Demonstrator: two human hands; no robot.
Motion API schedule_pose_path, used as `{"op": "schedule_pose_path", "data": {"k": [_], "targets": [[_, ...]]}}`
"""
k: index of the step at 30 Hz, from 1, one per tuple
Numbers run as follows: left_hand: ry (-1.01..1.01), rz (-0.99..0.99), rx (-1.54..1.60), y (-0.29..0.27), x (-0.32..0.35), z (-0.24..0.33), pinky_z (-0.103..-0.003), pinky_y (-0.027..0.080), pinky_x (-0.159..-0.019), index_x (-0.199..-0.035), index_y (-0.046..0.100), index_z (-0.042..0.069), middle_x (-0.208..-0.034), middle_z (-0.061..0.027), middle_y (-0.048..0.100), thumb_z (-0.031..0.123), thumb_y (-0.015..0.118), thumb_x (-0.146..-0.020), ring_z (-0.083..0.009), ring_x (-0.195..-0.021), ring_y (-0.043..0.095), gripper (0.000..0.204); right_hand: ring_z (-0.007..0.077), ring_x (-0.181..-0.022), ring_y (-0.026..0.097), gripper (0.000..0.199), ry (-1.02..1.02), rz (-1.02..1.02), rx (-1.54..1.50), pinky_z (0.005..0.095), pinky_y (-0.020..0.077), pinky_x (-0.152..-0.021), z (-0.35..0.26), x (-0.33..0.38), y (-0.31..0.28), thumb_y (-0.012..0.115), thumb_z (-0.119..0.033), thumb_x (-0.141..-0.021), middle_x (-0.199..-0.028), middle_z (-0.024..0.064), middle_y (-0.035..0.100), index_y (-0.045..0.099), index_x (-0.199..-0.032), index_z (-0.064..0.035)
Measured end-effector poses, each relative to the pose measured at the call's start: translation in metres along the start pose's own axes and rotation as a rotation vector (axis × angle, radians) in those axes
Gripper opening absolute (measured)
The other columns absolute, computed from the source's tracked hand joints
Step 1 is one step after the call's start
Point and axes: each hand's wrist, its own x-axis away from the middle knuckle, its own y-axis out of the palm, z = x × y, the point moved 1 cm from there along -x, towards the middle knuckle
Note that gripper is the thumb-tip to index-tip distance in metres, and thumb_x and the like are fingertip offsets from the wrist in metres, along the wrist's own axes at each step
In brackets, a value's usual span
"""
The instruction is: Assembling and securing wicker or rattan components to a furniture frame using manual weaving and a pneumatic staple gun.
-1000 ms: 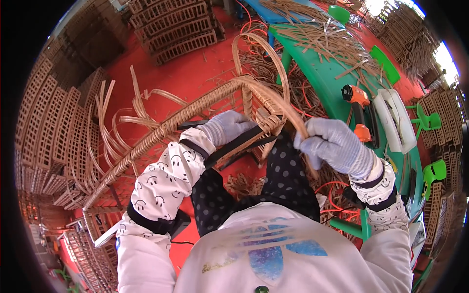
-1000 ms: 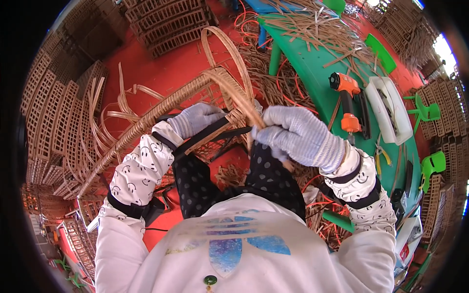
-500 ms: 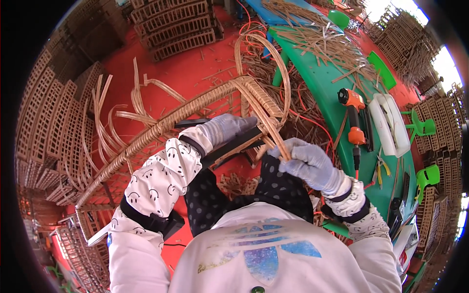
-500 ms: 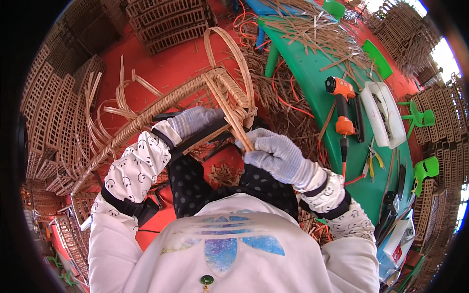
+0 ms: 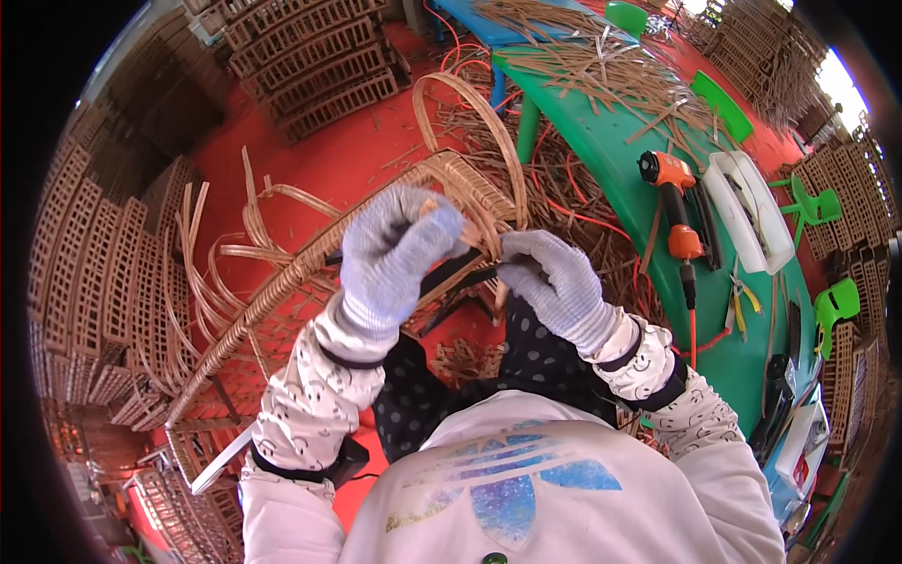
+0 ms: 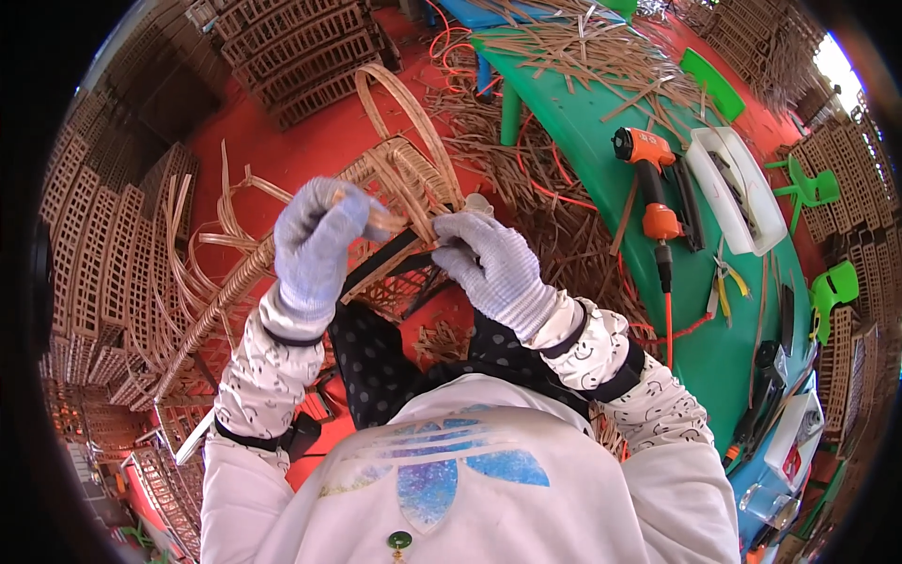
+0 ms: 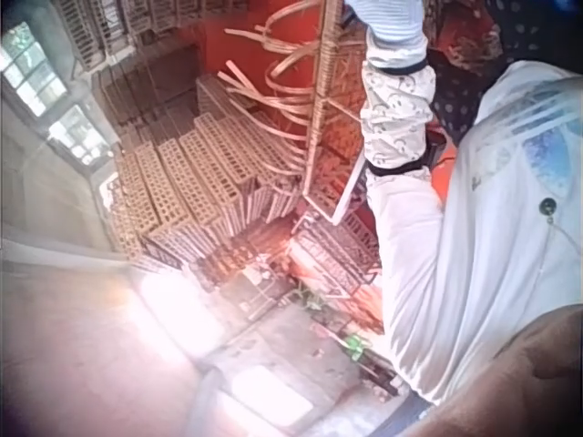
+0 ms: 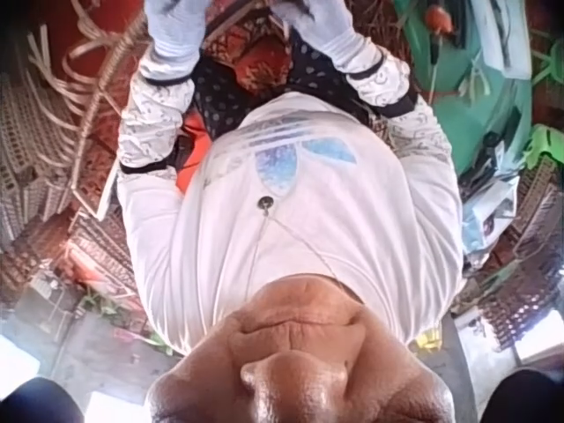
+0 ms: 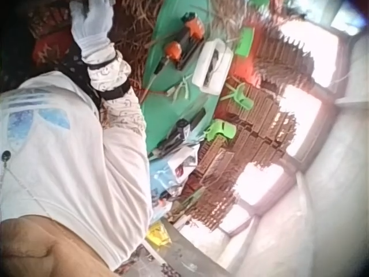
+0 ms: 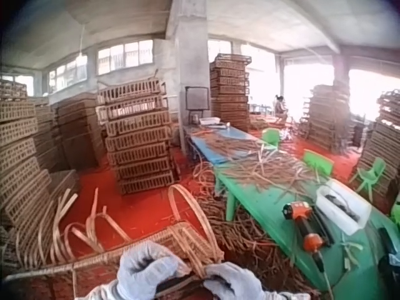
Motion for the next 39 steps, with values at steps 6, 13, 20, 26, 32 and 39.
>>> {"op": "schedule_pose_path", "data": {"k": [6,13,20,26,32,39], "targets": [[0.541,-0.453,-0.375,0.022,0.033,0.025,-0.031,0.050,-0.059,-0.082,0.058,0.002,-0.075,-0.0113,0.063,0.001,0.068,-0.071,-0.0235,-0.066,0.063,0.016,0.0179,-0.074,0.063,0.021,-0.051,-0.008,-0.006,0.0271,0.0502,-0.066,0.002,-0.011,0.003,0.064,-0.006,-0.077,-0.090,0.0124,0.062,0.061,-0.098,-0.0015],[0.521,-0.386,-0.409,0.038,0.052,0.019,-0.032,0.050,-0.060,-0.085,0.059,0.002,-0.077,-0.0118,0.063,0.002,0.071,-0.068,-0.0257,-0.069,0.063,0.021,0.0295,-0.066,0.058,0.034,-0.125,-0.078,0.444,0.0380,0.0487,-0.057,-0.010,-0.018,0.003,0.067,-0.018,-0.071,-0.078,0.0092,0.055,0.056,-0.103,-0.0121],[0.089,-0.075,-0.072,0.014,0.048,0.025,-0.025,0.048,-0.066,-0.089,0.054,-0.001,-0.089,-0.0106,0.062,0.000,0.055,-0.084,-0.0116,-0.075,0.059,0.005,0.0297,-0.070,0.060,0.034,-0.170,0.010,0.516,0.0390,0.0503,-0.060,-0.018,-0.022,0.012,0.066,-0.019,-0.070,-0.095,0.0091,0.053,0.055,-0.102,-0.0133],[0.156,0.145,0.097,-0.001,0.036,0.014,-0.029,0.050,-0.066,-0.088,0.053,0.001,-0.084,-0.0125,0.062,0.014,0.053,-0.087,-0.0156,-0.070,0.061,0.013,0.0287,-0.069,0.061,0.034,-0.179,-0.053,0.478,0.0382,0.0504,-0.061,-0.011,-0.031,0.011,0.065,-0.020,-0.071,-0.099,0.0073,0.056,0.054,-0.102,-0.0124],[0.106,0.170,-0.001,-0.013,0.019,0.011,-0.028,0.050,-0.064,-0.091,0.055,0.000,-0.080,-0.0104,0.062,0.014,0.052,-0.087,-0.0150,-0.068,0.060,0.014,0.0291,-0.073,0.062,0.034,-0.098,-0.181,0.406,0.0389,0.0502,-0.064,-0.007,-0.035,0.001,0.063,-0.024,-0.073,-0.101,0.0070,0.058,0.053,-0.104,-0.0135],[0.137,0.212,0.109,-0.006,0.008,0.023,-0.028,0.050,-0.064,-0.091,0.057,0.002,-0.080,-0.0091,0.063,0.009,0.052,-0.087,-0.0131,-0.067,0.060,0.010,0.0285,-0.076,0.061,0.032,-0.159,-0.171,0.376,0.0379,0.0500,-0.066,-0.006,-0.033,0.000,0.063,-0.024,-0.075,-0.101,0.0067,0.058,0.055,-0.105,-0.0136]]}}
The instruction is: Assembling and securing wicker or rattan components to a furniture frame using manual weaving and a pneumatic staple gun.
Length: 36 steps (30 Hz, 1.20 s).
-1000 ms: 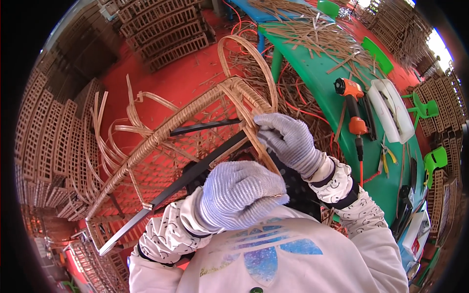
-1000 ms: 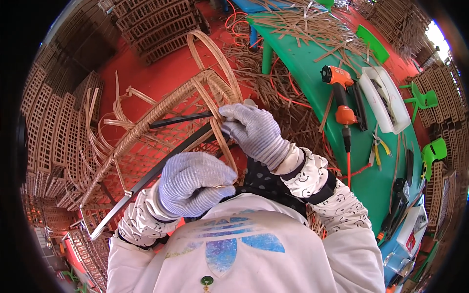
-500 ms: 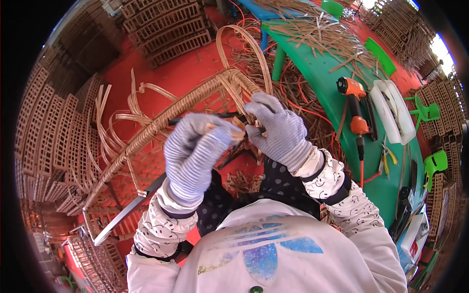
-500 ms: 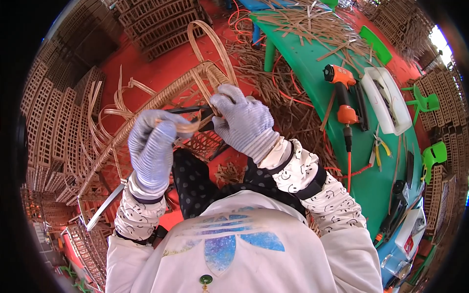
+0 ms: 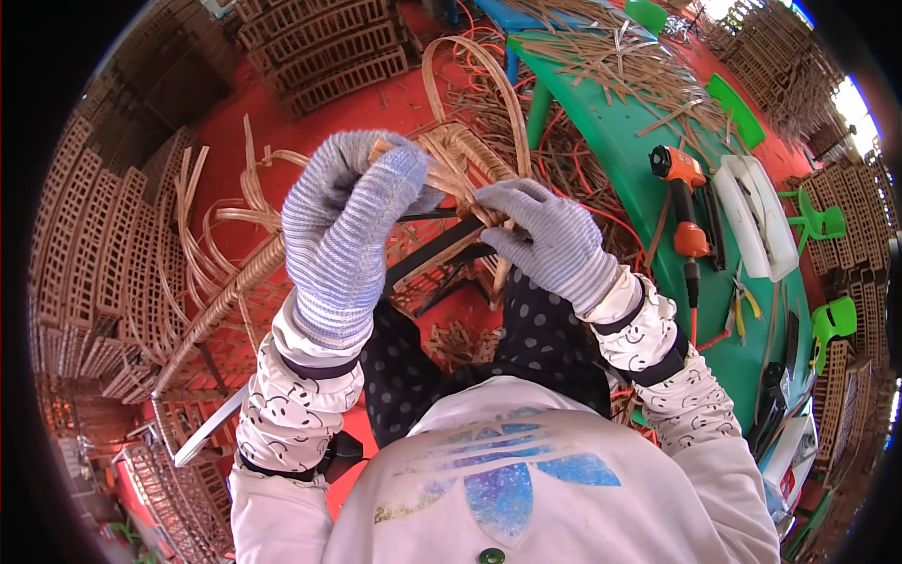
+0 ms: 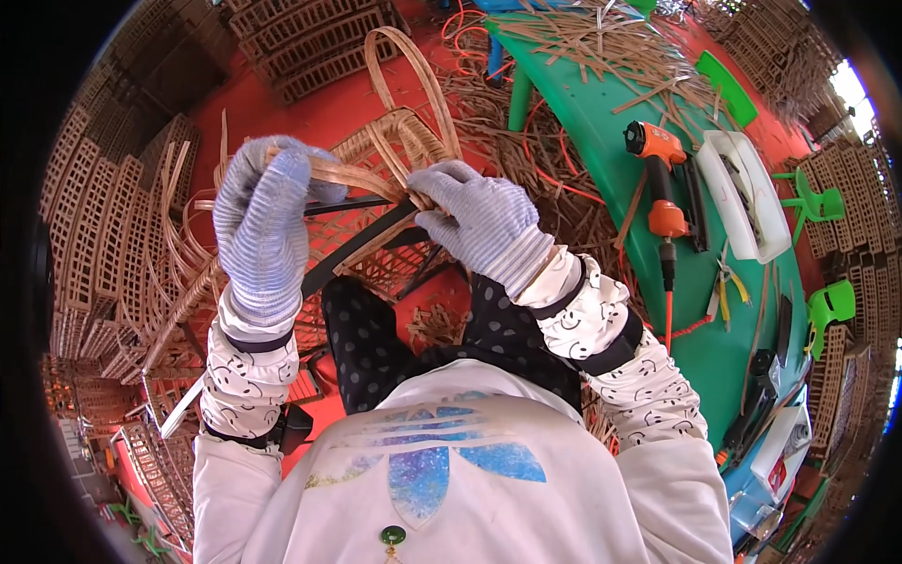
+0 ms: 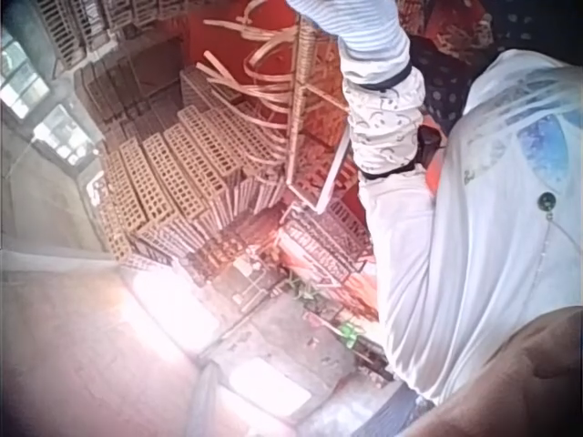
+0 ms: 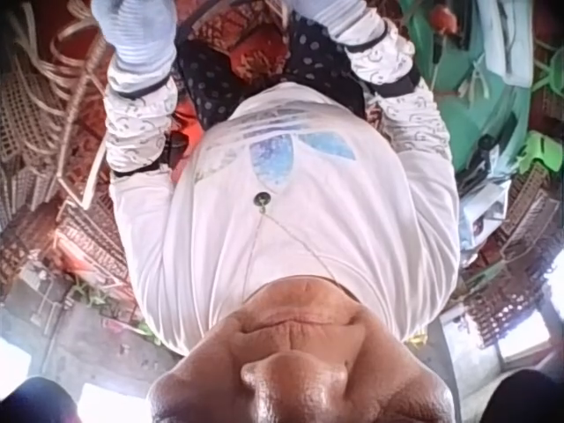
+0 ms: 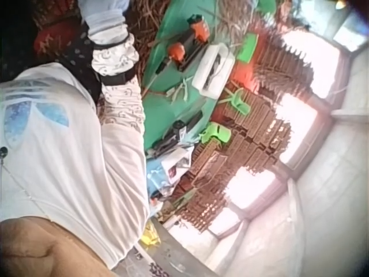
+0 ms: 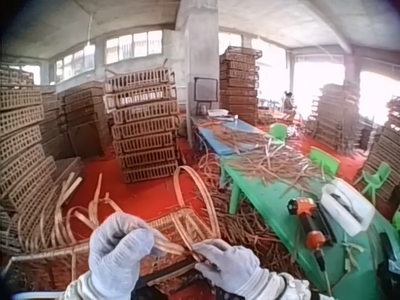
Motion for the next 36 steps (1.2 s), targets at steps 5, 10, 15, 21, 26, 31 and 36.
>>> {"op": "schedule_pose_path", "data": {"k": [5,10,15,21,26,31,36], "targets": [[0.040,-0.347,-0.120,0.022,0.014,0.011,-0.027,0.050,-0.065,-0.087,0.054,0.000,-0.082,-0.0121,0.063,0.007,0.057,-0.084,-0.0164,-0.070,0.061,0.008,0.0273,-0.077,0.061,0.029,-0.105,0.024,0.026,0.0372,0.0500,-0.065,0.007,-0.001,0.000,0.063,-0.021,-0.075,-0.099,0.0059,0.058,0.058,-0.103,-0.0134],[0.357,-0.693,-0.510,0.050,0.055,-0.023,-0.034,0.048,-0.055,-0.080,0.062,0.008,-0.074,-0.0051,0.061,0.008,0.066,-0.070,-0.0246,-0.062,0.059,0.011,0.0259,-0.077,0.060,0.029,-0.176,0.016,-0.012,0.0355,0.0503,-0.065,0.015,0.000,0.000,0.062,-0.020,-0.076,-0.097,0.0045,0.058,0.059,-0.104,-0.0131],[0.486,-0.948,-0.992,0.036,0.080,-0.077,-0.034,0.049,-0.053,-0.078,0.060,0.011,-0.071,-0.0048,0.060,0.014,0.067,-0.068,-0.0245,-0.064,0.060,0.012,0.0283,-0.088,0.059,0.036,-0.180,-0.129,-0.031,0.0356,0.0494,-0.073,0.018,-0.002,-0.008,0.063,-0.016,-0.074,-0.103,0.0098,0.058,0.058,-0.109,-0.0093],[0.417,-0.739,-0.866,0.044,0.087,-0.109,-0.035,0.050,-0.054,-0.078,0.060,0.009,-0.073,-0.0069,0.061,0.016,0.067,-0.070,-0.0253,-0.064,0.061,0.013,0.0297,-0.085,0.060,0.048,-0.110,-0.319,0.093,0.0378,0.0491,-0.072,0.005,-0.005,-0.018,0.067,-0.027,-0.070,-0.105,0.0107,0.056,0.054,-0.113,-0.0090],[0.385,-0.709,-0.857,0.048,0.082,-0.100,-0.035,0.050,-0.056,-0.080,0.062,0.010,-0.075,-0.0065,0.062,0.018,0.067,-0.071,-0.0250,-0.065,0.061,0.013,0.0298,-0.071,0.061,0.043,-0.161,-0.386,0.430,0.0399,0.0506,-0.061,-0.005,-0.011,-0.011,0.067,-0.029,-0.070,-0.094,0.0097,0.055,0.054,-0.105,-0.0099],[0.418,-0.898,-1.026,0.020,0.043,-0.048,-0.032,0.048,-0.056,-0.081,0.063,0.012,-0.077,-0.0033,0.061,0.022,0.060,-0.077,-0.0224,-0.066,0.060,0.011,0.0286,-0.063,0.060,0.032,-0.290,-0.335,0.473,0.0386,0.0495,-0.051,-0.002,-0.017,-0.010,0.064,-0.028,-0.072,-0.086,0.0101,0.052,0.051,-0.095,-0.0094],[-0.164,-0.319,-0.855,-0.028,-0.027,-0.040,-0.033,0.047,-0.058,-0.085,0.062,0.003,-0.073,-0.0128,0.061,0.028,0.055,-0.086,-0.0239,-0.063,0.060,0.026,0.0281,-0.054,0.058,0.027,-0.377,-0.322,0.576,0.0358,0.0479,-0.046,-0.001,-0.020,-0.007,0.059,-0.024,-0.075,-0.079,0.0099,0.051,0.047,-0.091,-0.0068]]}}
